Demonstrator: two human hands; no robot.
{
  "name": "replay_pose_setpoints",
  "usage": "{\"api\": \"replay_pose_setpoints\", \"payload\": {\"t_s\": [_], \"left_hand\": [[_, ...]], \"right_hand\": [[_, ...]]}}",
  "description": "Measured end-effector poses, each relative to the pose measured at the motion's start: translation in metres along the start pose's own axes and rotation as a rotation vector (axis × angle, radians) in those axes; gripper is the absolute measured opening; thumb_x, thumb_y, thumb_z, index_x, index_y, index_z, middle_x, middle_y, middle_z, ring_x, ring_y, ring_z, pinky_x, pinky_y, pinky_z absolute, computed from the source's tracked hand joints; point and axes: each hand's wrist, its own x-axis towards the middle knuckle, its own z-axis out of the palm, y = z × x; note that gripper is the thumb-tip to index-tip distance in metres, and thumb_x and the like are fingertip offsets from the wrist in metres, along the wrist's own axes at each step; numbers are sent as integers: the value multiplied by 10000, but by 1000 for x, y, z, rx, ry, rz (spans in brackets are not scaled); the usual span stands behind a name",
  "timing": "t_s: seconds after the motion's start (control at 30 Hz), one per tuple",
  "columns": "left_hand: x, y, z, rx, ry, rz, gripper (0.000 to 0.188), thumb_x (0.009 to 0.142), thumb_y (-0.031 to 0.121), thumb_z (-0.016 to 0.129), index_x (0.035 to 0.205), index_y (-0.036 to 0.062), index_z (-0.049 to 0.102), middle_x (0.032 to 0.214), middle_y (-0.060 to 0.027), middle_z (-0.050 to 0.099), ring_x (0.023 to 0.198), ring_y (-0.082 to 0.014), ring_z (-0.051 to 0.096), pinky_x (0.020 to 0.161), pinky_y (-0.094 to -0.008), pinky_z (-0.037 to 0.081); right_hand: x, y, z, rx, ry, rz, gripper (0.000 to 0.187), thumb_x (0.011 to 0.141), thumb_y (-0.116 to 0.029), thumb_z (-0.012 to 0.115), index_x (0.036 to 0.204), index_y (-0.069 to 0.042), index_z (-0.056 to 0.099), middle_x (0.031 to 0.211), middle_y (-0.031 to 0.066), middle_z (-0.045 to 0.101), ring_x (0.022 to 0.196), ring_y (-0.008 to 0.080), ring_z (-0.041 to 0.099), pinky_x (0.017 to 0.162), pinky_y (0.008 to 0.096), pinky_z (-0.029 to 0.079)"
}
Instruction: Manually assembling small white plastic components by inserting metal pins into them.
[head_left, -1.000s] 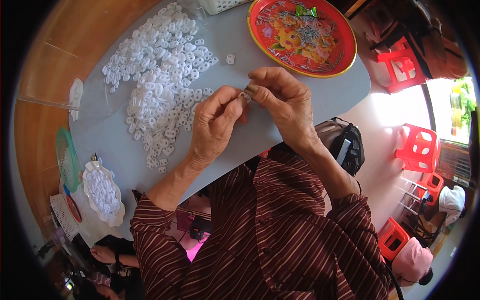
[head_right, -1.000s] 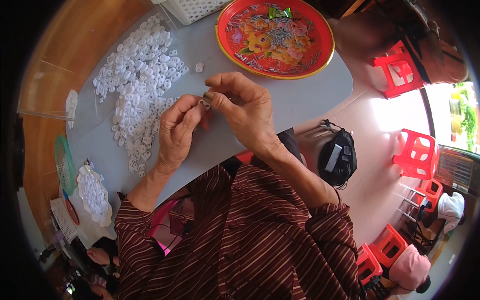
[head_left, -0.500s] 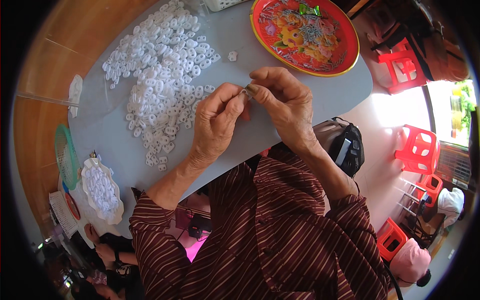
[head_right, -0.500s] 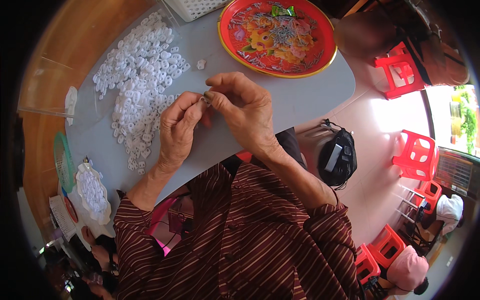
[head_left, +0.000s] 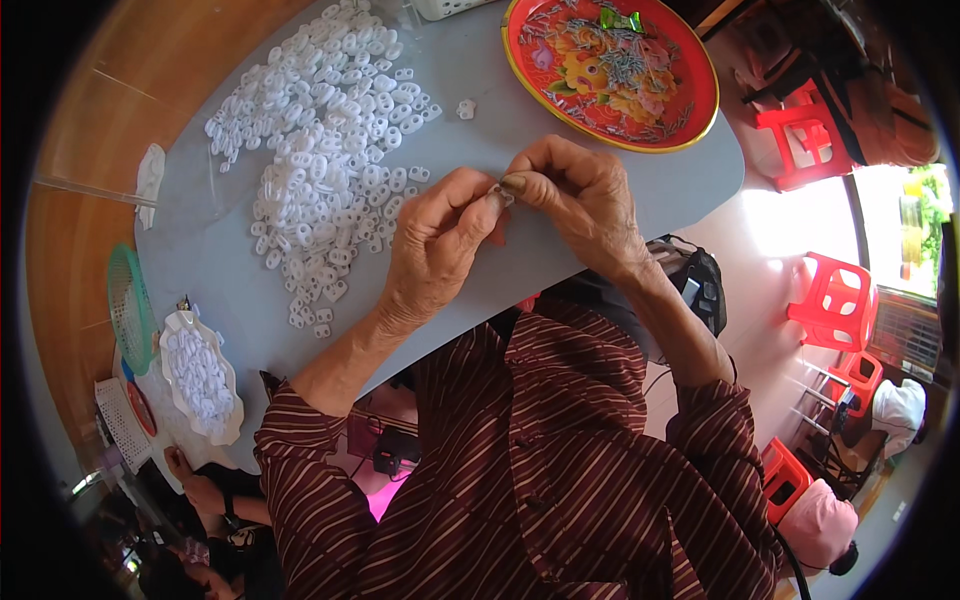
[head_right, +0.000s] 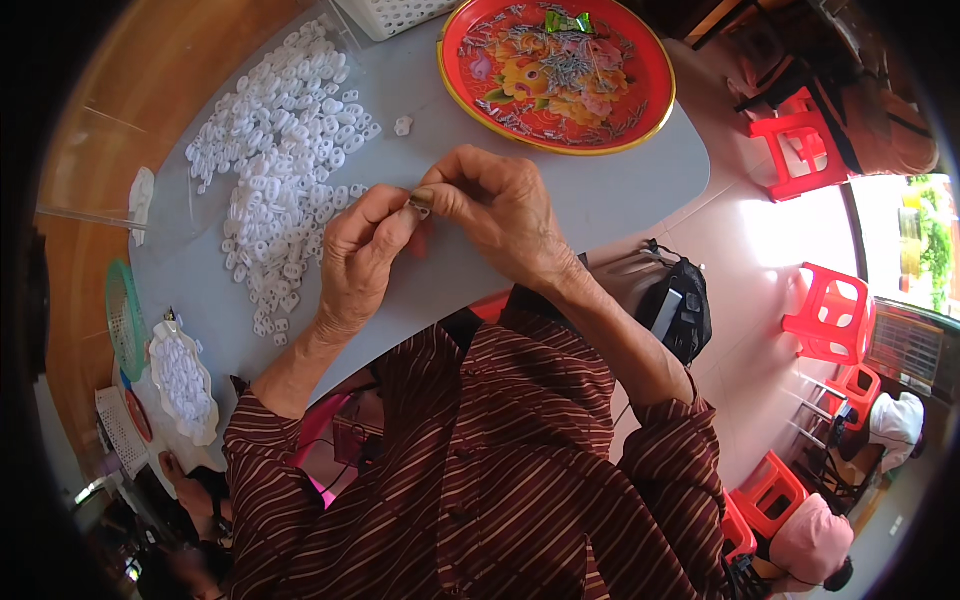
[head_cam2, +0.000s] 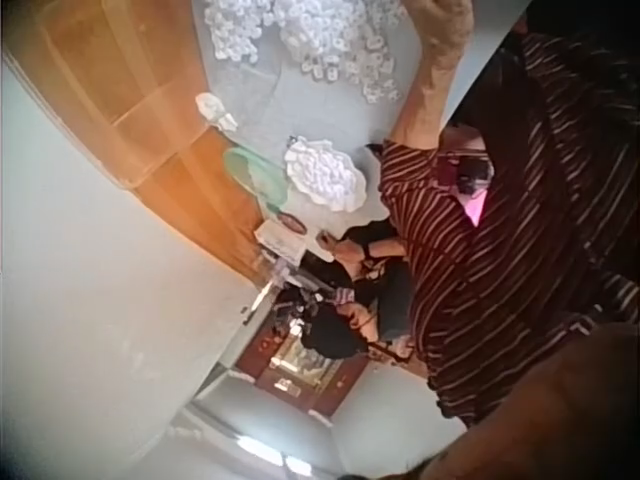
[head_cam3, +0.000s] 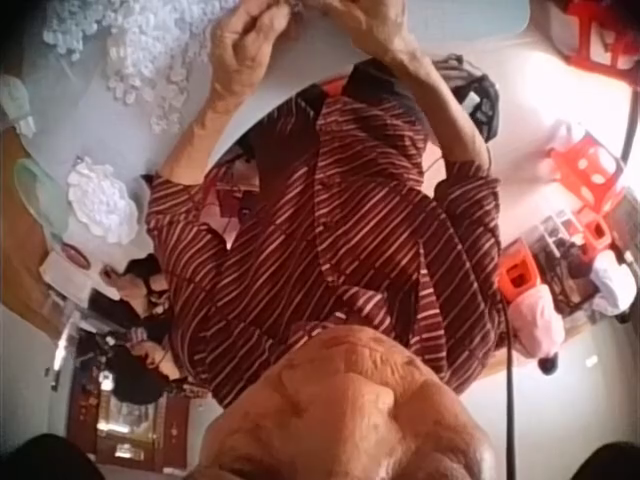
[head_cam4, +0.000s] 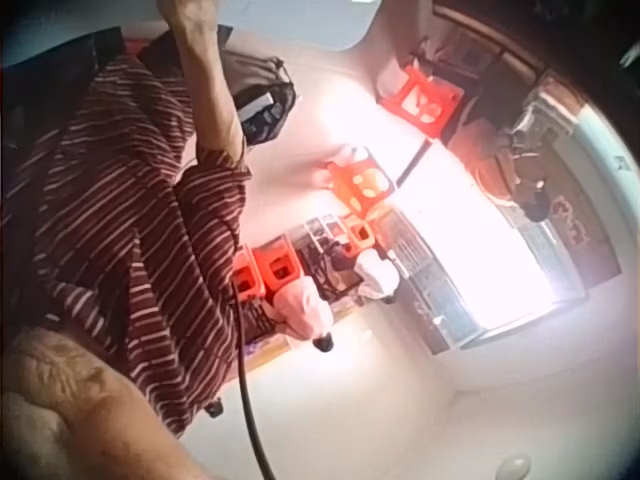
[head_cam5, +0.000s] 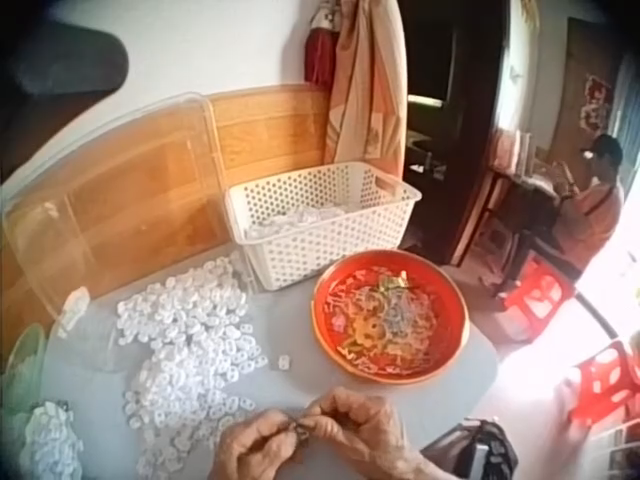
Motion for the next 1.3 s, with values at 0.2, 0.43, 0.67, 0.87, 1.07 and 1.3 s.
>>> {"api": "replay_pose_setpoints", "payload": {"t_s": [0.2,0.43,0.67,0.87,1.07,1.3], "left_hand": [[-1,-5,3,-26,46,48,141,919,129,523,909,4,588,690,5,553,636,-55,489,572,-212,409],[1,-7,2,-40,42,13,144,920,129,526,902,-1,585,683,4,553,644,-54,493,586,-211,416],[2,-6,4,-36,44,63,170,929,156,525,902,-1,586,681,-8,563,638,-65,503,586,-222,422],[2,-5,0,-10,38,71,172,932,168,527,923,6,586,665,-24,571,639,-76,515,583,-230,426],[15,8,-15,218,27,133,156,930,155,524,930,6,573,671,-46,572,645,-97,534,582,-243,439],[39,18,-52,352,134,117,161,923,129,485,896,0,579,690,-21,575,642,-82,522,567,-226,420]], "right_hand": [[-4,-7,9,-115,107,25,175,870,-156,638,856,16,615,690,38,623,654,73,546,614,240,459],[-2,0,5,45,91,20,186,885,-175,625,872,9,615,704,24,622,676,62,548,622,231,457],[-5,-4,11,44,110,10,162,879,-143,630,872,18,611,715,30,631,682,56,553,621,218,458],[-7,2,13,108,105,-20,130,874,-107,630,842,15,597,719,28,627,693,68,576,638,221,468],[-6,13,9,215,100,20,95,882,-80,601,914,5,573,775,23,614,691,63,554,642,213,460],[-6,10,3,224,72,40,92,877,-75,588,901,4,547,804,20,614,667,49,512,615,203,437]]}}
